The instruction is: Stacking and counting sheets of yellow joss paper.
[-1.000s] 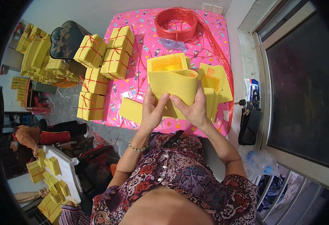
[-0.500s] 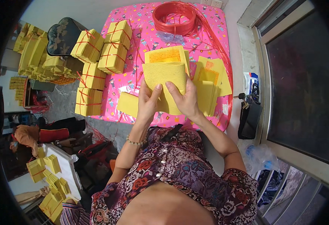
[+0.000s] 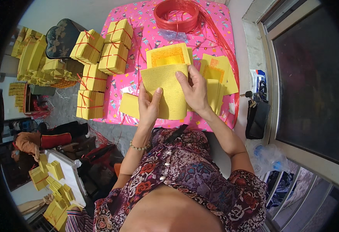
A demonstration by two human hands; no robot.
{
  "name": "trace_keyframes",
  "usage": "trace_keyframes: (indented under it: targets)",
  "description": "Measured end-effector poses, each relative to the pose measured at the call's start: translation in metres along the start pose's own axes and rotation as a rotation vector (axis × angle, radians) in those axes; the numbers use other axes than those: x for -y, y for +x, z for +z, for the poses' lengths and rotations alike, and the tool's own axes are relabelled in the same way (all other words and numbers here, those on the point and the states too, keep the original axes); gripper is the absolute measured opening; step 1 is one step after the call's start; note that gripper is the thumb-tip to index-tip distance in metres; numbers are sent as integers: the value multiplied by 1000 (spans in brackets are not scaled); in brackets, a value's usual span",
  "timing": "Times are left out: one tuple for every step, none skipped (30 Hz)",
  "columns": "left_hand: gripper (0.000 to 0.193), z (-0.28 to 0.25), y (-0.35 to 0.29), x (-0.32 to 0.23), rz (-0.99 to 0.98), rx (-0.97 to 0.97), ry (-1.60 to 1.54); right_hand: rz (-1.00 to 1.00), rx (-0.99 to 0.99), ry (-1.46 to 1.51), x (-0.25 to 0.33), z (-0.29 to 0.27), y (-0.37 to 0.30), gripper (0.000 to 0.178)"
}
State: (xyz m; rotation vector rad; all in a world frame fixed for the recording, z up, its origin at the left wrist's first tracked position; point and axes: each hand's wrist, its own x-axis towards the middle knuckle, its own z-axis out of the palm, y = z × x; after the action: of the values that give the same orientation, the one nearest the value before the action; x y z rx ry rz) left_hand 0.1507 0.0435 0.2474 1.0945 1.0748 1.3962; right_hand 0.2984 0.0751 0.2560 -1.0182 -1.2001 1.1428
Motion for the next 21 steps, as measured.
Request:
trace_keyframes:
  targets:
    - [37, 0, -1, -3, -20, -11, -19, 2, -1, 0, 1, -1, 1, 17]
    - [37, -1, -2, -4, -39, -22, -38, 19, 2, 40, 2, -2, 2, 15]
    - [37, -3, -2, -4, -42, -22, -36, 36, 5, 81, 3, -3, 3, 14]
    - [38, -6, -2, -5, -63, 5, -56, 39, 4, 82, 0, -4, 4, 14]
    - [38, -9, -1, -5, -83, 32, -75, 20, 9, 46, -4, -5, 4, 13]
    - [38, -12, -2, -3, -87, 30, -74, 2, 15, 9, -6, -5, 4, 12]
    - [38, -14, -2, 1, -92, 16, -72, 6, 16, 10, -7, -4, 3, 12]
    - [38, -17, -3, 3, -97, 1, -70, 28, 41, 39, -6, -2, 2, 14]
    - [38, -20, -4, 1, -100, -2, -69, 50, 67, 68, -6, -1, 2, 16]
    - [39, -22, -6, -2, -135, -14, -103, 55, 70, 69, -6, -1, -1, 16]
    - [39, -24, -7, -3, -169, -26, -136, 146, 181, 64, -5, -1, -7, 19]
    - [39, -26, -8, -3, -171, -32, -136, 236, 294, 59, -4, -2, -12, 23]
    - [39, -28, -10, -3, -158, -32, -104, 294, 296, 2, -8, -3, -17, 25]
    - [39, -30, -11, -2, -145, -33, -71, 298, 301, 2, -11, -1, -18, 25]
    - [39, -32, -13, 0, -146, -40, -71, 304, 294, -9, -13, 0, -18, 24]
    - [39, -33, -15, 2, -136, -49, -59, 310, 286, -21, -14, 1, -19, 23]
    - [40, -35, -16, 3, -127, -59, -47, 314, 293, -21, -15, 3, -20, 23]
    - [40, -36, -18, 2, -128, -65, -47, 304, 279, -18, -15, 6, -21, 23]
    - [40, -38, -18, 0, -134, -76, -47, 295, 265, -16, -16, 9, -23, 22]
    - [40, -40, -20, -2, -141, -88, -46, 299, 271, -15, -21, 8, -24, 22]
    - [40, -43, -20, -3, -142, -95, -47, 389, 350, -74, -27, 6, -24, 22]
